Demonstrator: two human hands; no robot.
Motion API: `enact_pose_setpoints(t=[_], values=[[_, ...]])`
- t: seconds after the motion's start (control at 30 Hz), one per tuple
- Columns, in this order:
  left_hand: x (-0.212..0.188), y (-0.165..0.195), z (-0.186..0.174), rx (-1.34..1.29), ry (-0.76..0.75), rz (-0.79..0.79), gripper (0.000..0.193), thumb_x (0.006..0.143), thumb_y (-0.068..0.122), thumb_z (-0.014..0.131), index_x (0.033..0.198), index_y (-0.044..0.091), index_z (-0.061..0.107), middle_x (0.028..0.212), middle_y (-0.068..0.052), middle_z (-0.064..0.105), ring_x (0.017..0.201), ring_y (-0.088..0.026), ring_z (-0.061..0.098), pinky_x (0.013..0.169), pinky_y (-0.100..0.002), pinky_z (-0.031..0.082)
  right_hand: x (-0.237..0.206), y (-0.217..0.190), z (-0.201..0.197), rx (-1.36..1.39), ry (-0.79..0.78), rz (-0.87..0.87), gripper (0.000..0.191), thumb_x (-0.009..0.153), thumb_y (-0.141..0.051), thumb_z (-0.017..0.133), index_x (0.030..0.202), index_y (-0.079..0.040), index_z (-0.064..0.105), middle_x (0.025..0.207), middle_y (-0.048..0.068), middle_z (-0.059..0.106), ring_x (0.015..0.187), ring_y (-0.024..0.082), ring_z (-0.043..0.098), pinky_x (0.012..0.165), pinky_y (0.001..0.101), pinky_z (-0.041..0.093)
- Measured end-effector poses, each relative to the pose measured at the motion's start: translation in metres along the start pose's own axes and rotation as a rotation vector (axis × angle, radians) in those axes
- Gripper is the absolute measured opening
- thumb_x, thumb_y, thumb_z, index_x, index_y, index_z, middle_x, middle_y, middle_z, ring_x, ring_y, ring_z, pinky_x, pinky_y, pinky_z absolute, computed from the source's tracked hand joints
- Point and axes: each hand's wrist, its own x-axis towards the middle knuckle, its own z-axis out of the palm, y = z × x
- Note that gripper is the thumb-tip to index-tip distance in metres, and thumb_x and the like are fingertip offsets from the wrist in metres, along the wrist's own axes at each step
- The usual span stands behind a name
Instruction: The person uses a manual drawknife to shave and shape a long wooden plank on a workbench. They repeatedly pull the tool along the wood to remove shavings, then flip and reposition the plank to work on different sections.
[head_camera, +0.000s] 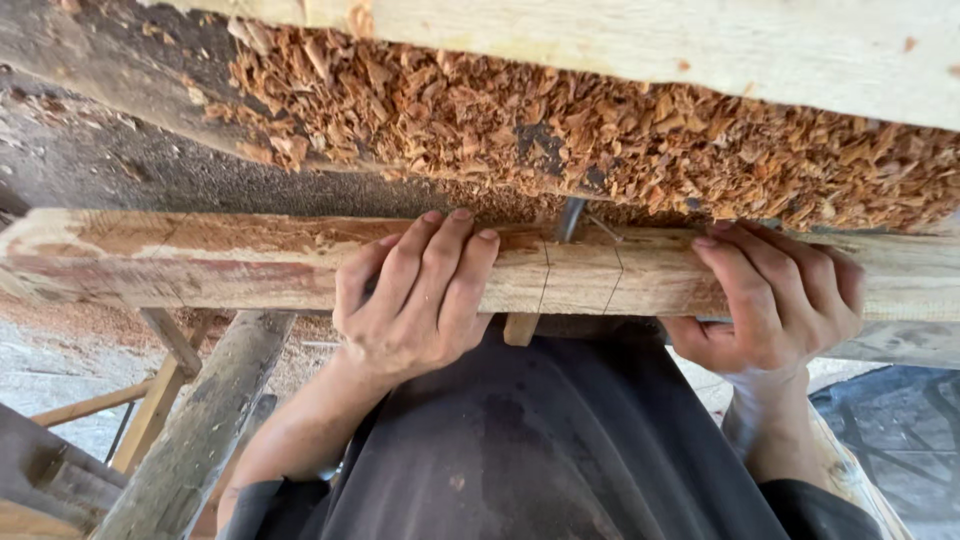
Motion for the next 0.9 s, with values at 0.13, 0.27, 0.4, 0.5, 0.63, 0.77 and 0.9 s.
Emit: enact_pose_setpoints(t=[0.13, 0.27, 0.4, 0.5, 0.63, 0.77, 0.9], values=[[0.003, -0.002, 0.000, -0.001, -0.012, -0.010, 0.025, 0.101, 0.014, 0.056, 0.121, 0.012, 0.069, 0.120, -0.004, 0.074, 0.109, -0.017, 0.071, 0.094, -0.033, 0.045, 0.002, -0.001, 0.001, 0.017, -0.013, 0.007, 0.038, 0.092, -0.051, 0.071, 0.105, -0.015, 0.077, 0.098, 0.003, 0.079, 0.093, 0.022, 0.074, 0.084, 0.0419, 0.050], [0.006, -0.005, -0.001, -0.030, -0.026, 0.011, 0.027, 0.100, 0.016, 0.055, 0.122, 0.012, 0.071, 0.121, -0.004, 0.074, 0.109, -0.017, 0.071, 0.092, -0.034, 0.045, 0.006, 0.001, 0.002, -0.011, 0.030, -0.018, 0.041, 0.088, -0.053, 0.072, 0.100, -0.014, 0.075, 0.094, 0.002, 0.077, 0.084, 0.021, 0.070, 0.078, 0.0404, 0.047], [0.011, -0.009, 0.001, -0.023, -0.009, 0.021, 0.026, 0.101, 0.014, 0.055, 0.122, 0.012, 0.071, 0.121, -0.003, 0.073, 0.109, -0.016, 0.071, 0.093, -0.034, 0.045, 0.007, 0.001, 0.001, -0.015, 0.022, 0.013, 0.038, 0.089, -0.049, 0.071, 0.104, -0.015, 0.078, 0.095, 0.002, 0.076, 0.082, 0.022, 0.066, 0.082, 0.0420, 0.048], [0.015, -0.012, 0.003, 0.003, 0.009, 0.046, 0.026, 0.100, 0.011, 0.056, 0.121, 0.013, 0.071, 0.120, -0.002, 0.073, 0.108, -0.015, 0.071, 0.092, -0.033, 0.045, 0.006, -0.001, 0.002, -0.026, 0.021, 0.022, 0.038, 0.091, -0.048, 0.069, 0.106, -0.014, 0.078, 0.096, 0.002, 0.076, 0.083, 0.022, 0.067, 0.082, 0.0422, 0.048], [0.019, -0.014, 0.006, 0.018, 0.031, 0.051, 0.024, 0.101, 0.012, 0.057, 0.120, 0.014, 0.071, 0.116, -0.001, 0.073, 0.105, -0.014, 0.071, 0.092, -0.032, 0.046, 0.007, 0.000, 0.005, -0.022, 0.056, 0.026, 0.044, 0.090, -0.053, 0.066, 0.105, -0.014, 0.078, 0.087, 0.002, 0.074, 0.079, 0.022, 0.066, 0.080, 0.0416, 0.047], [0.020, -0.006, 0.005, 0.020, 0.059, -0.014, 0.020, 0.102, 0.015, 0.060, 0.118, 0.013, 0.071, 0.116, -0.001, 0.074, 0.105, -0.015, 0.071, 0.092, -0.032, 0.047, 0.017, 0.016, 0.006, 0.003, 0.072, -0.055, 0.051, 0.090, -0.060, 0.066, 0.106, -0.013, 0.080, 0.082, 0.003, 0.076, 0.075, 0.022, 0.066, 0.081, 0.0430, 0.049], [0.015, 0.008, -0.001, -0.003, 0.057, -0.115, 0.019, 0.101, 0.019, 0.061, 0.115, 0.009, 0.069, 0.116, -0.005, 0.073, 0.106, -0.019, 0.071, 0.091, -0.035, 0.047, 0.029, 0.031, 0.005, 0.027, 0.037, -0.138, 0.054, 0.091, -0.064, 0.067, 0.107, -0.014, 0.079, 0.084, 0.004, 0.075, 0.079, 0.022, 0.067, 0.086, 0.0458, 0.050]])
